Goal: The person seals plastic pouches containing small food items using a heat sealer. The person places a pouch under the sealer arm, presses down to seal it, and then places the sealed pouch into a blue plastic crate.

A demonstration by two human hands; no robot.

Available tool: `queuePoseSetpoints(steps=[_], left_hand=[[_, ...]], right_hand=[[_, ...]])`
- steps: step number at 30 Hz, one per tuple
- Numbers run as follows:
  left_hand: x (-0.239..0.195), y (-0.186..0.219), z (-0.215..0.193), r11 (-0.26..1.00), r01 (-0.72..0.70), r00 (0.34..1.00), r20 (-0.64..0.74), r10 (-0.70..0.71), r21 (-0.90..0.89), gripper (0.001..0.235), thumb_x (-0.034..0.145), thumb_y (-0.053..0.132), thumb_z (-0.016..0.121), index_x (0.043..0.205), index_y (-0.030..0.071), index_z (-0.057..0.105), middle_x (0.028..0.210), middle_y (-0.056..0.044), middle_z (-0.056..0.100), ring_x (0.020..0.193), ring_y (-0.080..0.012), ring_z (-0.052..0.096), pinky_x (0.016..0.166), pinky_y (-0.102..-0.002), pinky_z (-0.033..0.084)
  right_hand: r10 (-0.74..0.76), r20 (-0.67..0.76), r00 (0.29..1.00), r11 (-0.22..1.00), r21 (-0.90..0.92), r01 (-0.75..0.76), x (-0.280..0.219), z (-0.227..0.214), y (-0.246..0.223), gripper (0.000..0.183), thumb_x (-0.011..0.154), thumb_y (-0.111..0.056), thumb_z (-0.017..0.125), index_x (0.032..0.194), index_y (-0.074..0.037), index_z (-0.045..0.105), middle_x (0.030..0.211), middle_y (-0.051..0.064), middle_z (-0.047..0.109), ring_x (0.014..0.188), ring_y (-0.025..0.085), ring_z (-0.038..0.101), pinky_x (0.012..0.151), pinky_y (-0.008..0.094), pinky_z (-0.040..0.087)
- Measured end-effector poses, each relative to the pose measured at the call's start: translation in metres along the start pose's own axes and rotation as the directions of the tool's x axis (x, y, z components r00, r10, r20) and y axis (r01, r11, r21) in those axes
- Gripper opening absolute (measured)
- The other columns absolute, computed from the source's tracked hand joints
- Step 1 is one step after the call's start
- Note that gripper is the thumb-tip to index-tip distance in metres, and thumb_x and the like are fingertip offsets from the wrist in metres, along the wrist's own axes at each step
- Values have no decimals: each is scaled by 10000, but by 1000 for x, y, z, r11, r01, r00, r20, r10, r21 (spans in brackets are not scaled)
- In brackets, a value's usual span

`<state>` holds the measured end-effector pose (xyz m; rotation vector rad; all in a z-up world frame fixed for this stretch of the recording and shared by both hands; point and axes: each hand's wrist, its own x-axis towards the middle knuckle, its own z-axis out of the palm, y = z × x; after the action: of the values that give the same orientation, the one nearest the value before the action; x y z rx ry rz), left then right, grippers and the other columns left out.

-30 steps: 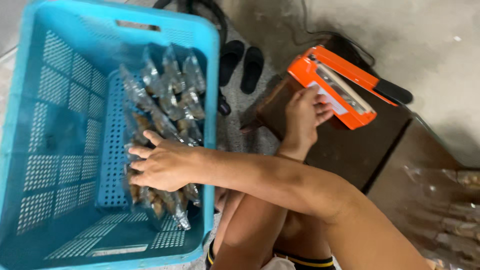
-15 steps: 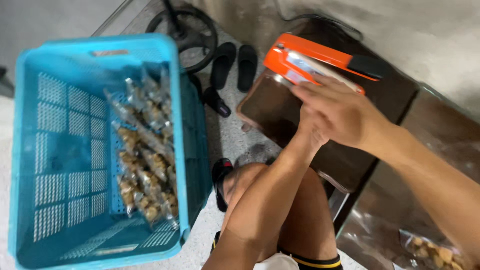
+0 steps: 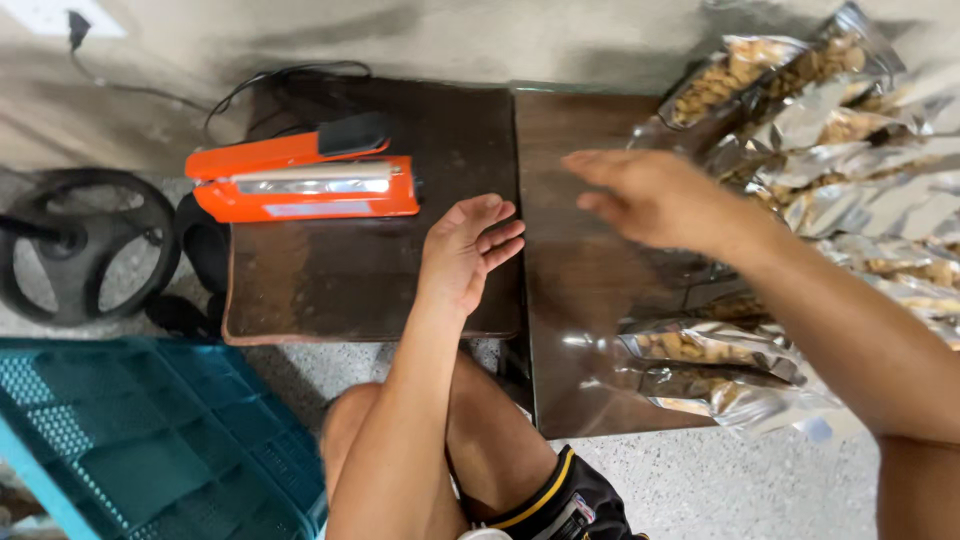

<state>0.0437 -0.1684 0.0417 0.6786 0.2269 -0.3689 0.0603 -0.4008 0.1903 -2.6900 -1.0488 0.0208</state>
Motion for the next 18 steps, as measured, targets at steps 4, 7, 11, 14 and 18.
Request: queuePoseSetpoints(steps=[4,7,11,14,18], left_hand=[[0,-4,10,998,51,998,-34,-50,34,242,957,255,687,1087,54,649,1072,-124,719,958,-302,718,862,-467,606],[0,-5,17,995,88,994,-64,-84,52,316,991,316,622,1084,16,656,1074,-148,725,950,-318,724,857,-473,610],[2,-7,24,990,92,995,-36,-89,109,354,1006,332,591,1119,4,658,1090,-152,721,944,-311,728,847,-461,618],[7,-10,24,985,99,995,-35,-95,139,357,1010,329,588,1135,2,659,1099,-155,716,937,-304,733,835,-451,623],[18,-16,22,979,109,994,-48,-102,173,340,1007,322,584,1134,15,655,1109,-140,714,941,-296,738,834,-447,624]], right_hand=[[308,126,943,908,-335,-252,-37,-24,41,424,956,-251,629,1348,-88,636,1354,112,677,1203,334,658,966,473,549],[614,254,747,724,-559,-405,-61,-42,62,477,911,-269,660,1380,-184,638,1255,102,719,1156,326,677,900,487,574],[753,201,627,595,-614,-518,-86,-50,91,465,922,-233,659,1386,-235,661,1209,111,751,1112,316,713,891,497,590],[585,-33,810,669,-546,-505,-97,-46,124,422,1002,-257,636,1413,-166,667,1215,158,738,1070,352,701,856,523,571],[234,-360,903,678,-606,-417,-82,-27,191,392,991,-231,646,1350,-77,673,1146,140,745,1053,337,697,749,473,565]])
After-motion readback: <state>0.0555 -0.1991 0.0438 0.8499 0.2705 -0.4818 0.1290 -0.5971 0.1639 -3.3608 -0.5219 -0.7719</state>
